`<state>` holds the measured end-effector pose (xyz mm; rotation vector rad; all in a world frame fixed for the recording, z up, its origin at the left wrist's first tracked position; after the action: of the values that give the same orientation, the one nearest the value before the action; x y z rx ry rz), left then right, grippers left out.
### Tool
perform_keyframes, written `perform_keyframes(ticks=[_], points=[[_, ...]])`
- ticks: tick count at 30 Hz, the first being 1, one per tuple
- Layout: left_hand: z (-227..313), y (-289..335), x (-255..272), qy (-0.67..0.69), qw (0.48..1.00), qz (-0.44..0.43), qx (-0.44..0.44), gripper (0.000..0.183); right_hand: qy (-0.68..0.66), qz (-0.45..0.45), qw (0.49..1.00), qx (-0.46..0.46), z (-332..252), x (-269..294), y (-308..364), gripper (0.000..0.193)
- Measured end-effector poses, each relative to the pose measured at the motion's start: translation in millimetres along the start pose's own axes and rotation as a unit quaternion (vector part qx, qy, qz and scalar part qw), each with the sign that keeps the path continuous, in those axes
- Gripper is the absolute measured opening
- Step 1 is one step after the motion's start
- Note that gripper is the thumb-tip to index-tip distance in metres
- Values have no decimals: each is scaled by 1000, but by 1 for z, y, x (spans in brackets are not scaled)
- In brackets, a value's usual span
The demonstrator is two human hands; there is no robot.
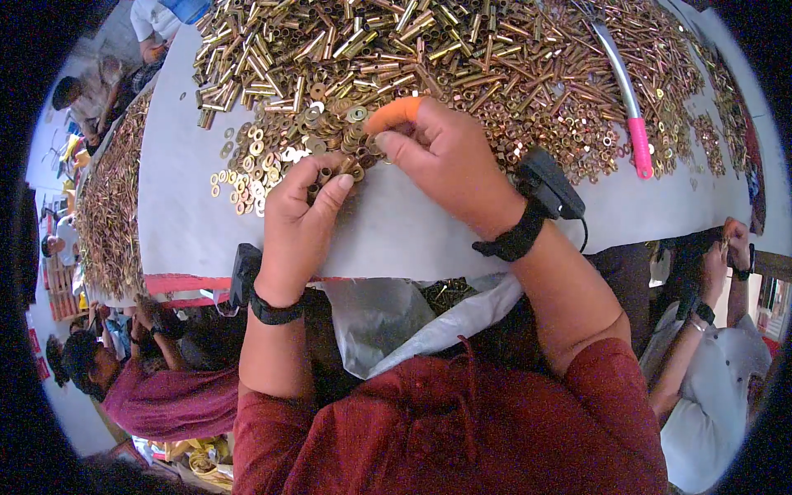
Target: The person sorts and assembles small brass washers, brass pins, and metal tubes by hand at a workbench.
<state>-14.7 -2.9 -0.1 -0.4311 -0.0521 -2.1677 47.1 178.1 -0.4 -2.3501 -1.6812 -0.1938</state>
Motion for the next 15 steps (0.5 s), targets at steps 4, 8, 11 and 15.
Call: perform_keyframes(ticks=[4, 8, 11, 15], points=[[3, -3, -1, -32, 999, -12, -40, 16, -123, -83, 986, -82, -7, -11, 4, 19], [1, -5, 1, 3, 999, -24, -40, 15, -174, -99, 974, -106, -8, -13, 4, 19], [2, -5, 2, 32, 999, -24, -2, 14, -73, -76, 994, -33, -6, -13, 7, 19], [-3, -1, 3, 75, 994, -37, 70, 13, 115, -46, 989, 81, -21, -13, 9, 20]])
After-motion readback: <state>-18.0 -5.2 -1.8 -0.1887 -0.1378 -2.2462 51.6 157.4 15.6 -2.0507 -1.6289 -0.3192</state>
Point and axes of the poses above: each hand's wrist, its own y-axis away from the middle knuckle, its own x-axis out of the back of the hand, z = x × y, the point moved 2 cm from there along -y, towards the middle knuckle, and after that the axes turned 2 degrees about y, right-handed, at the moved point
